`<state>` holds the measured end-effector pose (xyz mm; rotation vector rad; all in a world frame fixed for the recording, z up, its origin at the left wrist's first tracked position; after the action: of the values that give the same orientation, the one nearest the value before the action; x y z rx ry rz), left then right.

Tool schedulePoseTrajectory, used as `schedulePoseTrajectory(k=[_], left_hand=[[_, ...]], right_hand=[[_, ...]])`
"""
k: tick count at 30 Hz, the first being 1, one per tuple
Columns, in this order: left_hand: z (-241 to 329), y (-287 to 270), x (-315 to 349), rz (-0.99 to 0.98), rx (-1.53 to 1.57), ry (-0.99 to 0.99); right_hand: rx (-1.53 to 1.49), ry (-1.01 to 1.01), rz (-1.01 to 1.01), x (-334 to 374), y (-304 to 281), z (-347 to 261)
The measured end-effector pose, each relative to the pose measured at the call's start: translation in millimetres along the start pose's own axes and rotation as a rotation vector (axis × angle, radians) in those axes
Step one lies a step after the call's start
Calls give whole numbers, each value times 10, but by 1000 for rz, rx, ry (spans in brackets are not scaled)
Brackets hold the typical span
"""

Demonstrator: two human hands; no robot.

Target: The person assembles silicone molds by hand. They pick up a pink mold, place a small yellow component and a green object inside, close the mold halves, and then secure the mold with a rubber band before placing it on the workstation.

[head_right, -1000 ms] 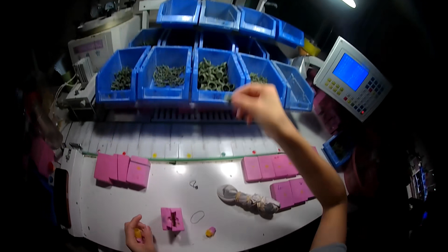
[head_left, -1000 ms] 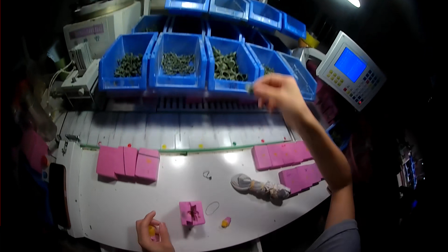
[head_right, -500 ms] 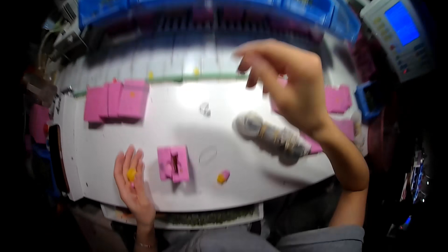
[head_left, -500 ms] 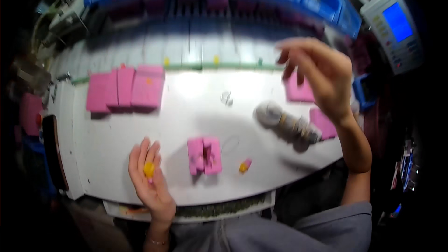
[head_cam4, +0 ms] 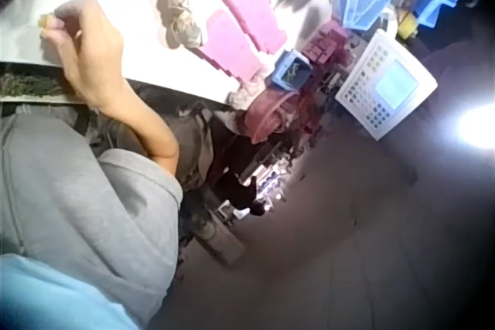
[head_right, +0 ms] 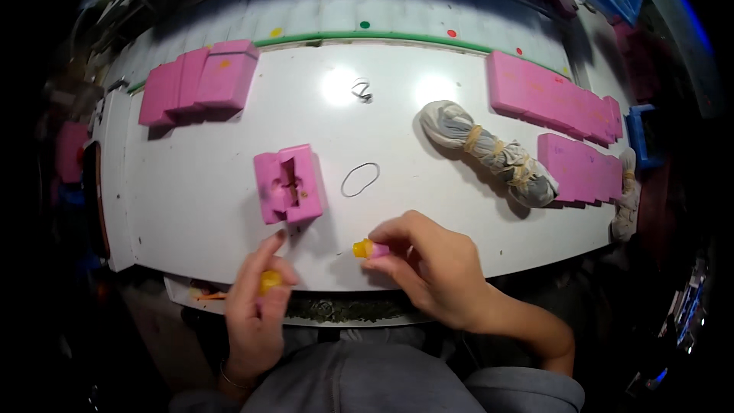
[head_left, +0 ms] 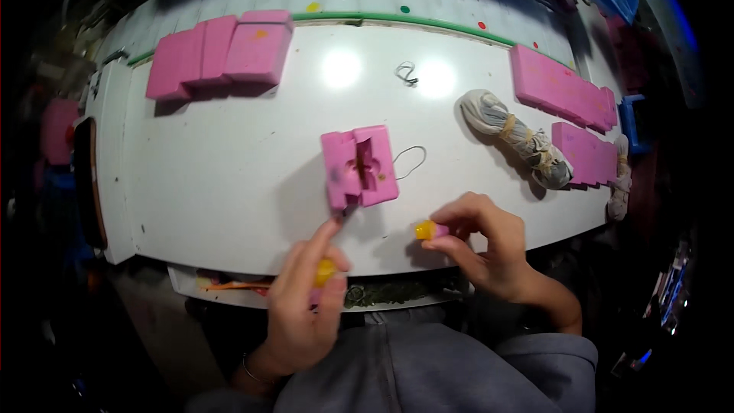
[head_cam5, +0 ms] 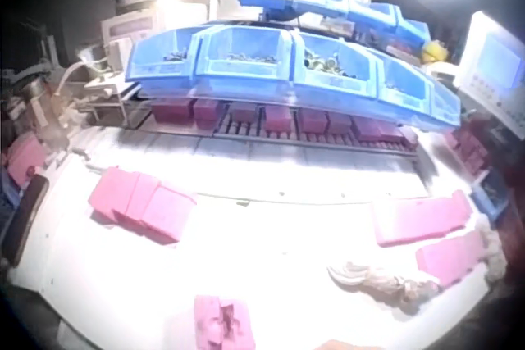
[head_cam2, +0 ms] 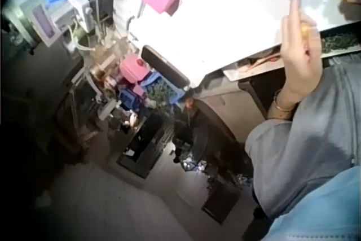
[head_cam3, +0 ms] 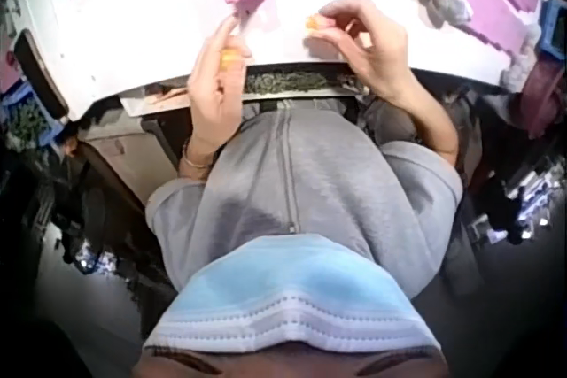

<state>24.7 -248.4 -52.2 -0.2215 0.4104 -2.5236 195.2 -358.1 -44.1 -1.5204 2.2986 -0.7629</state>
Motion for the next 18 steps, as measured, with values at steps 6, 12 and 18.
schedulePoseTrajectory(k=[6,12,18], left_hand=[[141,151,24,-201,394,-95],[277,128,-83,-249,362,83],[388,149,-174,-440,261,181]], right_hand=[[-116,-284,67,-2,43,-396],[-137,-304,-36,10,111,-490],[-212,-278,-182,-77,42,-494]])
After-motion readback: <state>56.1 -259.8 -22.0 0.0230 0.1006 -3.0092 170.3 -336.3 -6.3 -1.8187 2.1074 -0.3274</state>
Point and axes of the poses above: each hand's wrist, its own x-axis away from the middle knuckle, its own y-axis out of the palm, z = x × y, the point moved 6 cm from there along -x, towards the middle knuckle, and after that the axes turned 6 degrees about x, right-handed, at the moved point
